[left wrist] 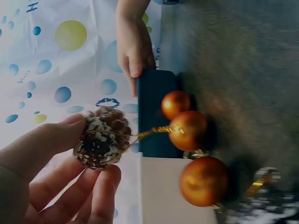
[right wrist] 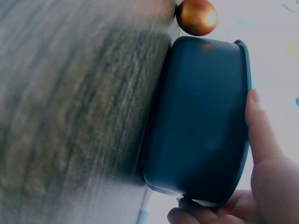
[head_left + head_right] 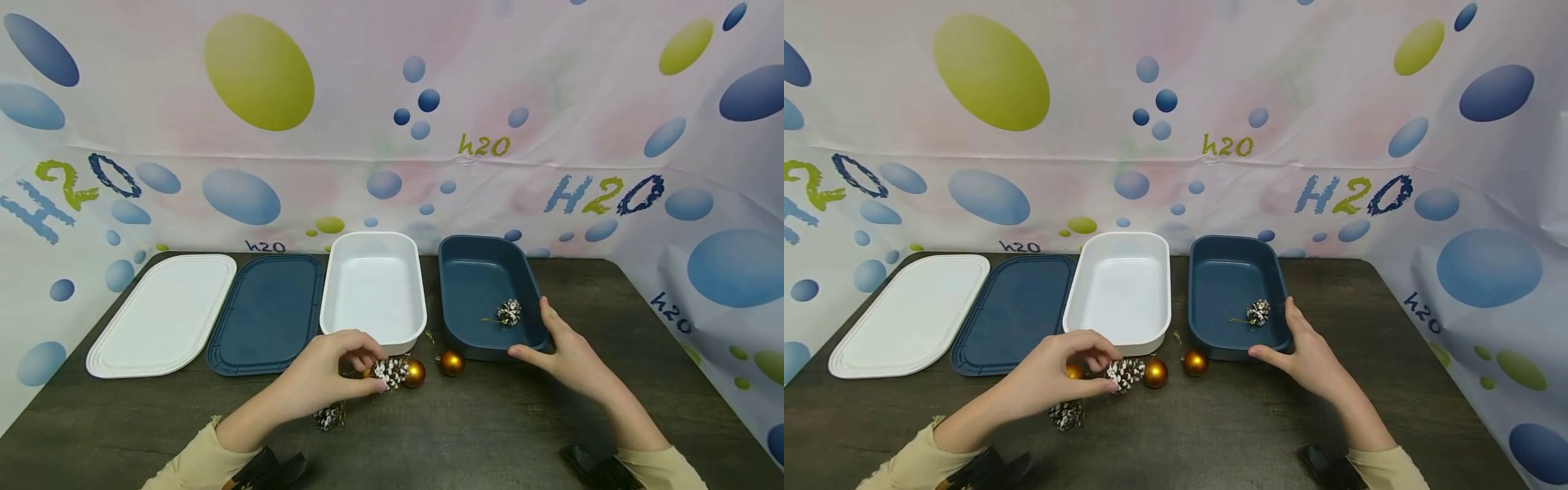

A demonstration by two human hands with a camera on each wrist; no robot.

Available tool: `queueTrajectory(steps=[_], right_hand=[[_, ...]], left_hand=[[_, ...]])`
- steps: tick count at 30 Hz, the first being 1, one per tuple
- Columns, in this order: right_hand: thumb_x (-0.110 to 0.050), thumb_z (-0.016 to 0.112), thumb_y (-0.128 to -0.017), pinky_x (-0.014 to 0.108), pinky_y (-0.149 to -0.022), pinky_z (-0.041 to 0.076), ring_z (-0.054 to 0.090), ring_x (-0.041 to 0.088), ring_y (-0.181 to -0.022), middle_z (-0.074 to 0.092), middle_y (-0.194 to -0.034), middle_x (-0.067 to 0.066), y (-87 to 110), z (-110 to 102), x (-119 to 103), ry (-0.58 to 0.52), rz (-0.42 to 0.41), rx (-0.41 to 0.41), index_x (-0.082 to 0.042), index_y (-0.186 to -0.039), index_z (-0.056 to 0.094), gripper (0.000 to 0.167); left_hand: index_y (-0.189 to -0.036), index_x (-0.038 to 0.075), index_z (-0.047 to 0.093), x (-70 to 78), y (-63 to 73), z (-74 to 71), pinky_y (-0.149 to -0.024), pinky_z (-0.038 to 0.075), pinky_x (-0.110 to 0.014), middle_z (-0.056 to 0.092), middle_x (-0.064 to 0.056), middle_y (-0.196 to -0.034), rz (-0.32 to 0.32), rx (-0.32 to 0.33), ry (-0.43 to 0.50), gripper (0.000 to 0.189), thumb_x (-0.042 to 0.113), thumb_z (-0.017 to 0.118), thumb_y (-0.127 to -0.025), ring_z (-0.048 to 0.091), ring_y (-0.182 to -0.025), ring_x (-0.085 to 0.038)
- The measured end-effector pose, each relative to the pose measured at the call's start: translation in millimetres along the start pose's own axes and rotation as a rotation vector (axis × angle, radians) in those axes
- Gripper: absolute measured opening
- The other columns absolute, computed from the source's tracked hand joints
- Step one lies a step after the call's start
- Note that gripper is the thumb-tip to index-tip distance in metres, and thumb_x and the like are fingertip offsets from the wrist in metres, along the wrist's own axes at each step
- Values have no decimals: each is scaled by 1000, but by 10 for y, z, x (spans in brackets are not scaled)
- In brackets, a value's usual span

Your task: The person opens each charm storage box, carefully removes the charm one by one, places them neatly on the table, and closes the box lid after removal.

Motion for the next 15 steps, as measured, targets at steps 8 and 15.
queueTrajectory(steps=[8, 15], right_hand=[[-48, 70, -84, 69, -98, 24, 13, 54, -135, 3, -153, 32, -2, 0, 3, 6, 4, -2, -1, -150, -8, 112], [-48, 69, -85, 69, -98, 25, 14, 54, -134, 4, -152, 32, -3, -2, 1, 11, 1, -3, -1, -150, -8, 112]], left_hand=[[-99, 20, 69, -156, 151, 72, -72, 51, -29, 63, 14, -90, -4, -16, -81, 22, 25, 79, -80, 60, -82, -15], [-96, 18, 69, -245, 199, 129, -70, 51, -25, 60, 14, -85, 5, -36, -132, 22, 20, 81, -78, 58, -78, -7]])
Point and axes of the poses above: each hand's wrist, its own y-axis away from the middle knuckle, its own z-axis out of the palm, x = y × z, the point moved 2 cm from there along -y, towards the middle knuckle
